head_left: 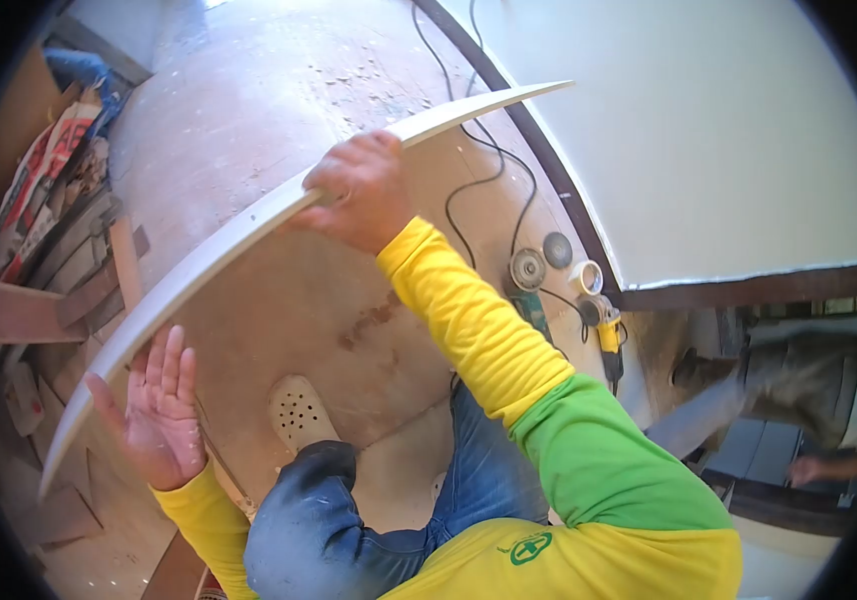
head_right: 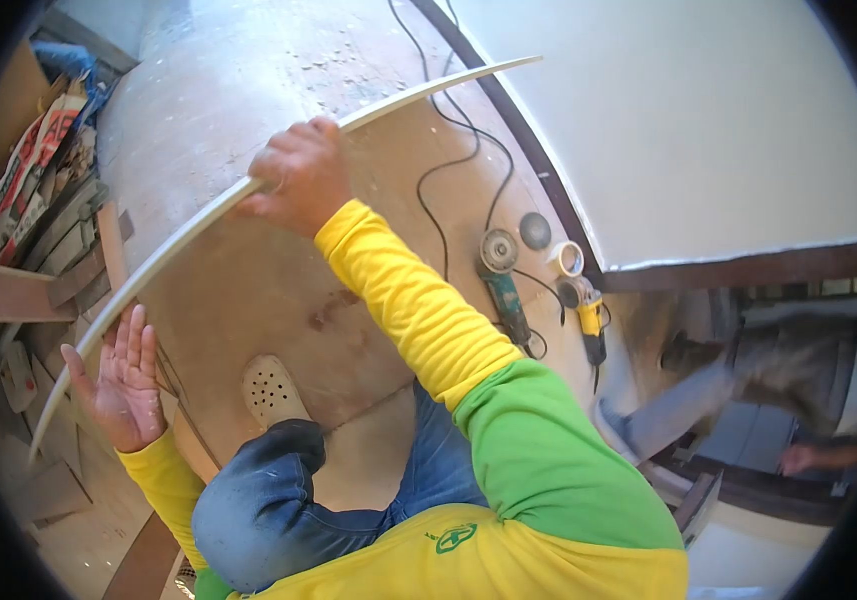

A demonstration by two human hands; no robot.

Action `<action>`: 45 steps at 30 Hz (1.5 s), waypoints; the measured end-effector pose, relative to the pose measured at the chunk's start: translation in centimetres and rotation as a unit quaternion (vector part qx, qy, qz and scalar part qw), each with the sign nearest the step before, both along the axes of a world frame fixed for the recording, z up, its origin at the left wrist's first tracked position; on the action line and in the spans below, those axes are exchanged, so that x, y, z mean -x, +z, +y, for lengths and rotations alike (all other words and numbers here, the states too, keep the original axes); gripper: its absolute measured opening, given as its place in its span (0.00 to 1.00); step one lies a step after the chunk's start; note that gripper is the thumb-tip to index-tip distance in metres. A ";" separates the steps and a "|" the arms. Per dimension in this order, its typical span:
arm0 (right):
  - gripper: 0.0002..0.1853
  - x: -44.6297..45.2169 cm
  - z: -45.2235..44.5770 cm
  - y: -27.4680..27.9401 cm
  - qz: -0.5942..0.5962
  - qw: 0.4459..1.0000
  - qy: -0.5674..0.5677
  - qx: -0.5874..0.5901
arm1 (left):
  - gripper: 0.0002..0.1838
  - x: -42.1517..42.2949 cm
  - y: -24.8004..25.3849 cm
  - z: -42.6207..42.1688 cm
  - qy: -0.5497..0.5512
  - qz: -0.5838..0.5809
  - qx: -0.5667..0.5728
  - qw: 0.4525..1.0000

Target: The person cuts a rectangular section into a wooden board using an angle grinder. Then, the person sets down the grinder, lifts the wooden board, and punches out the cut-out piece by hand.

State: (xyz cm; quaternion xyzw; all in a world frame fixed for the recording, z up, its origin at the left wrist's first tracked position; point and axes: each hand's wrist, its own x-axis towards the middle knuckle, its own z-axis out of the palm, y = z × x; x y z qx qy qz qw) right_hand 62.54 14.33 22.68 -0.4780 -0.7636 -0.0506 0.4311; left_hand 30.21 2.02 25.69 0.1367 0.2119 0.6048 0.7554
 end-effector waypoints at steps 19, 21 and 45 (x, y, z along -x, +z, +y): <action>0.17 -19.8 -17.7 -14.7 0.105 0.780 -0.295 0.541 | 0.25 -0.1 -10.0 -8.7 -0.057 -0.027 0.251 0.966; 0.18 -19.2 -17.6 -19.7 -0.004 0.743 -0.353 0.569 | 0.25 -0.8 -10.5 -9.0 -0.063 -0.013 0.257 0.964; 0.07 -51.1 -30.3 -9.7 0.639 0.563 -0.523 0.013 | 0.21 -0.5 -15.8 -11.1 -0.114 -0.039 0.339 0.933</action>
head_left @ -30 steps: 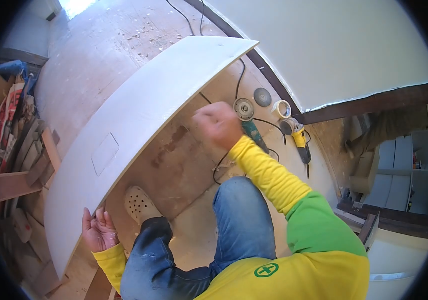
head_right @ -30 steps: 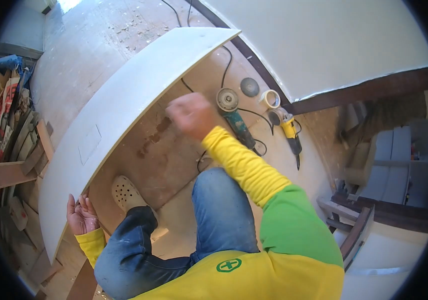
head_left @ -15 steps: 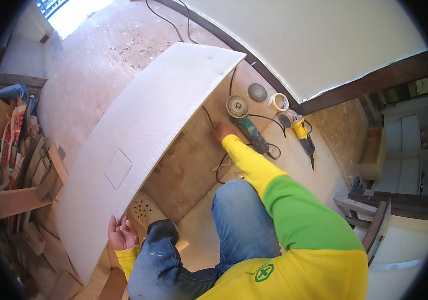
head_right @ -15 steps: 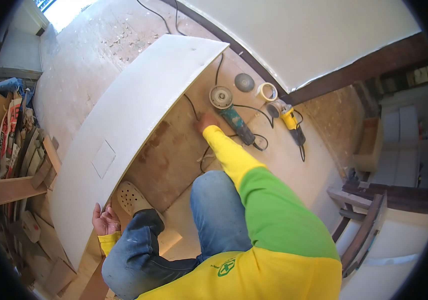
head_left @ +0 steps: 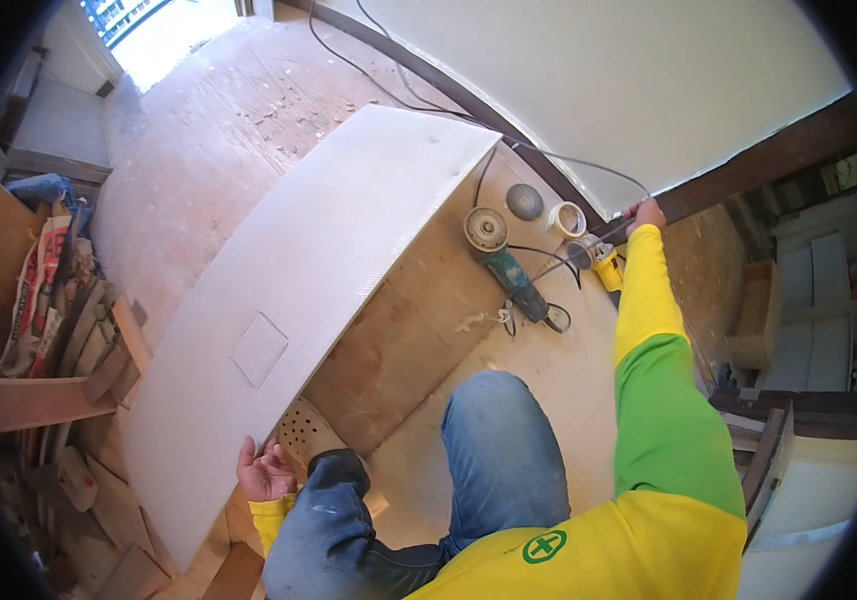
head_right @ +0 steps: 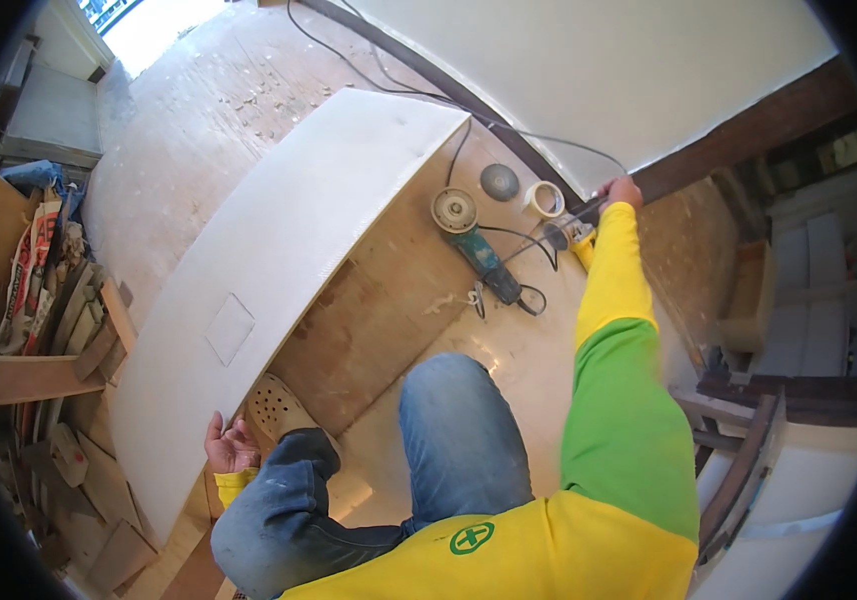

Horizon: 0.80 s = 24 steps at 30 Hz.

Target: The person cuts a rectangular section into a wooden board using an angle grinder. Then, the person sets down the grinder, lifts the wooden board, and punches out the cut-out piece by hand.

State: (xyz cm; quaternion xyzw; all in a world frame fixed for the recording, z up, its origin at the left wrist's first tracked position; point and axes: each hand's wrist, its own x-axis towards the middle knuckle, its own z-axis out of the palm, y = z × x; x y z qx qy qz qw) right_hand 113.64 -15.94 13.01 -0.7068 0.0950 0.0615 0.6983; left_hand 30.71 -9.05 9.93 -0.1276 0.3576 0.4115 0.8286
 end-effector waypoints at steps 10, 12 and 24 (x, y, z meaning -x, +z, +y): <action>0.17 -3.0 -5.0 -2.0 0.040 0.990 0.004 0.139 | 0.20 2.2 -9.3 -1.7 -0.052 0.021 0.054 0.997; 0.16 -4.4 -6.1 -4.5 0.059 0.986 0.028 0.155 | 0.19 2.0 -9.9 -1.8 -0.086 -0.026 0.060 0.994; 0.20 18.2 -2.0 -7.5 -0.291 0.828 0.316 0.360 | 0.16 0.0 -13.7 -2.0 -0.020 0.092 0.132 0.987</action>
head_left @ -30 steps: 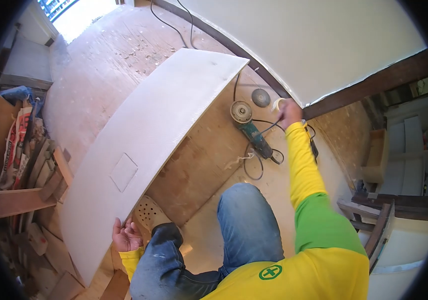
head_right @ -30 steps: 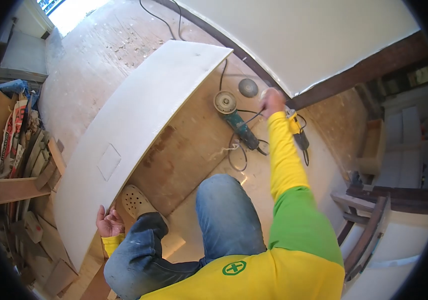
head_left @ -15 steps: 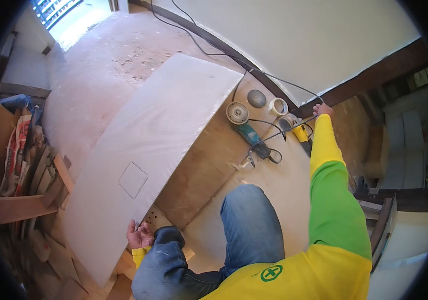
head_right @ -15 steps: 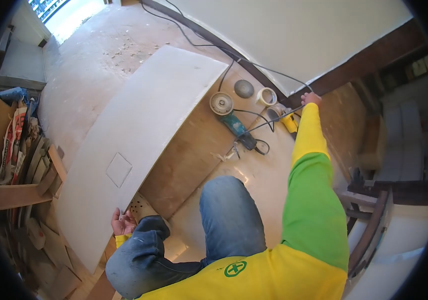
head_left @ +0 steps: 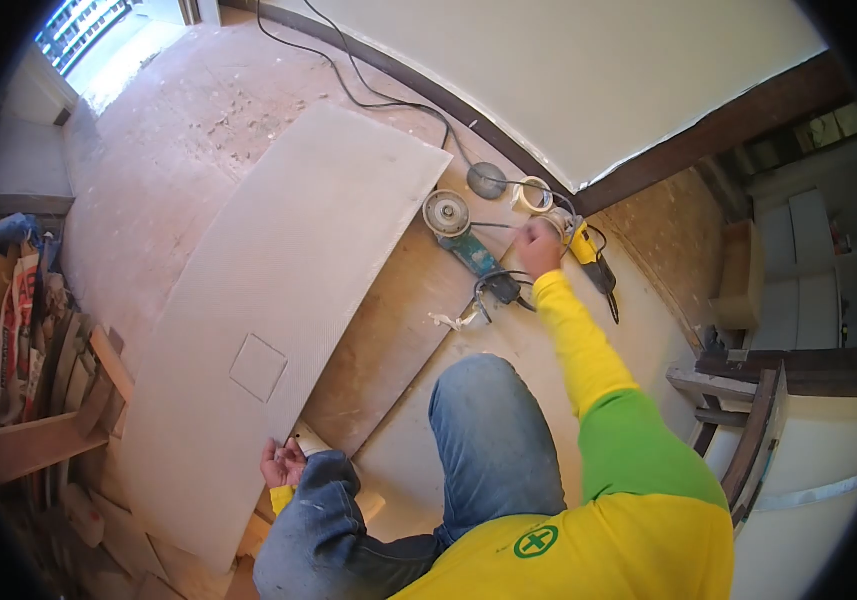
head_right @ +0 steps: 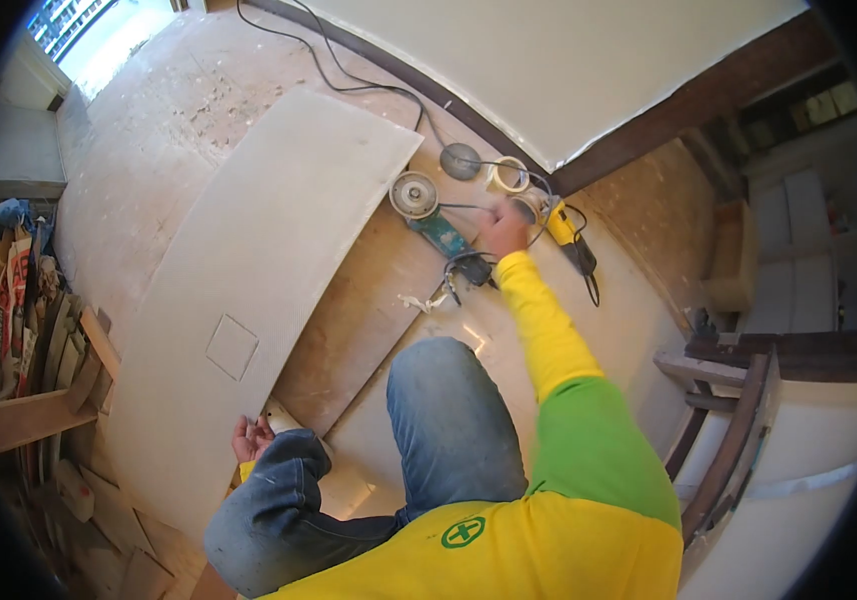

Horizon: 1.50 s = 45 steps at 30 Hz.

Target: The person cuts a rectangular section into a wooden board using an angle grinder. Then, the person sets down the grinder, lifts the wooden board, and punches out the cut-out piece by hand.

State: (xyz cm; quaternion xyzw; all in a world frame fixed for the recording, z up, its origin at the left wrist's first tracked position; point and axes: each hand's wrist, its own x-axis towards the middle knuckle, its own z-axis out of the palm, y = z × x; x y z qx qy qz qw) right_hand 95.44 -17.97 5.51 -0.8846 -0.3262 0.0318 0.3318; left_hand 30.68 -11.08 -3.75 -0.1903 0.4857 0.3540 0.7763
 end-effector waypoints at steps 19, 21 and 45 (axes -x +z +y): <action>0.38 2.2 -7.8 -6.9 0.077 0.938 -0.245 0.234 | 0.16 -0.2 -0.2 0.2 0.041 -0.033 0.016 0.998; 0.38 1.2 -8.7 -6.7 0.073 0.942 -0.237 0.229 | 0.16 0.2 -0.4 0.1 0.036 -0.028 0.020 0.999; 0.36 5.4 0.5 -7.3 0.094 0.944 -0.050 0.312 | 0.14 -5.6 3.6 -0.7 0.042 0.197 -0.087 0.976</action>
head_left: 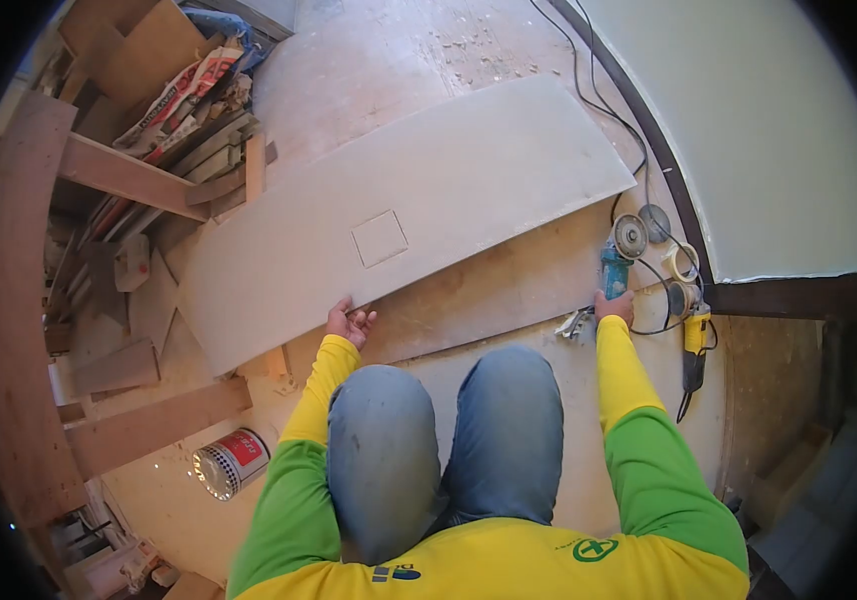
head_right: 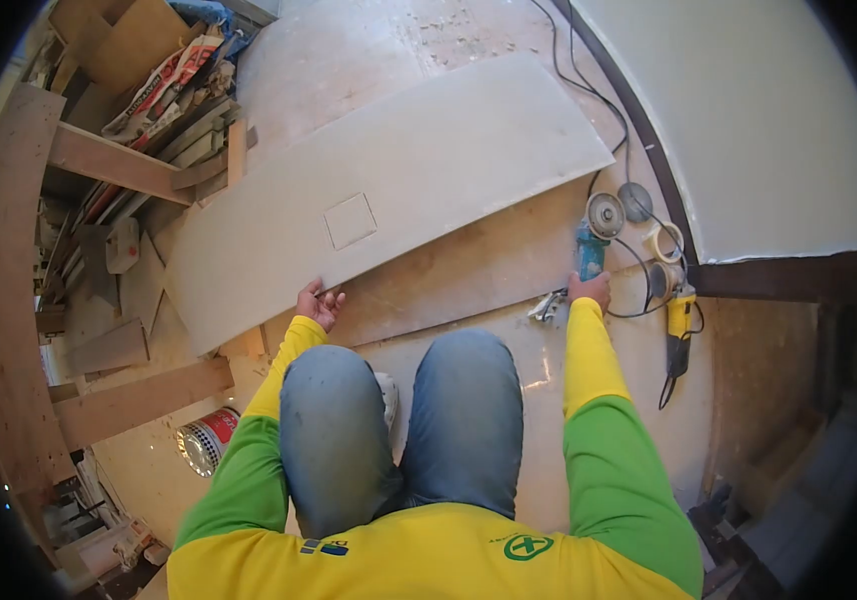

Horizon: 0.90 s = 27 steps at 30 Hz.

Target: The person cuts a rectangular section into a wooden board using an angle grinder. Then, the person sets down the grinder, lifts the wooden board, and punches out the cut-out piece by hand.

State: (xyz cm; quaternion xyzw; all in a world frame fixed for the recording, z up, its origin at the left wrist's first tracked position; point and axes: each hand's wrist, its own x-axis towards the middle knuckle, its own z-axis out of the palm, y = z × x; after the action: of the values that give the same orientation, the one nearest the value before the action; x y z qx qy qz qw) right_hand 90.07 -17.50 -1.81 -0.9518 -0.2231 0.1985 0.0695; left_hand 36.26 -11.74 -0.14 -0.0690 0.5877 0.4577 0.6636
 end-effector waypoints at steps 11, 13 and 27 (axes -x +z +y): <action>0.48 -0.1 0.1 -0.2 0.019 1.000 -0.008 0.020 | 0.18 2.0 -7.4 0.5 -0.007 -0.007 0.080 0.997; 0.47 0.0 0.3 0.9 0.039 0.999 -0.015 0.018 | 0.19 1.9 -6.8 0.5 -0.023 0.006 0.068 0.997; 0.38 0.4 -0.2 1.9 0.025 1.000 -0.017 -0.006 | 0.38 8.0 0.8 0.8 -0.377 0.154 0.122 0.905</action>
State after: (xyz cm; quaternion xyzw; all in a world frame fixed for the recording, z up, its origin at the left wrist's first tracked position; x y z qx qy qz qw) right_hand 89.70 -17.71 0.09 -0.9498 -0.2061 0.2195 0.0844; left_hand 28.28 -10.91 0.69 0.1491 0.7161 0.1029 0.6741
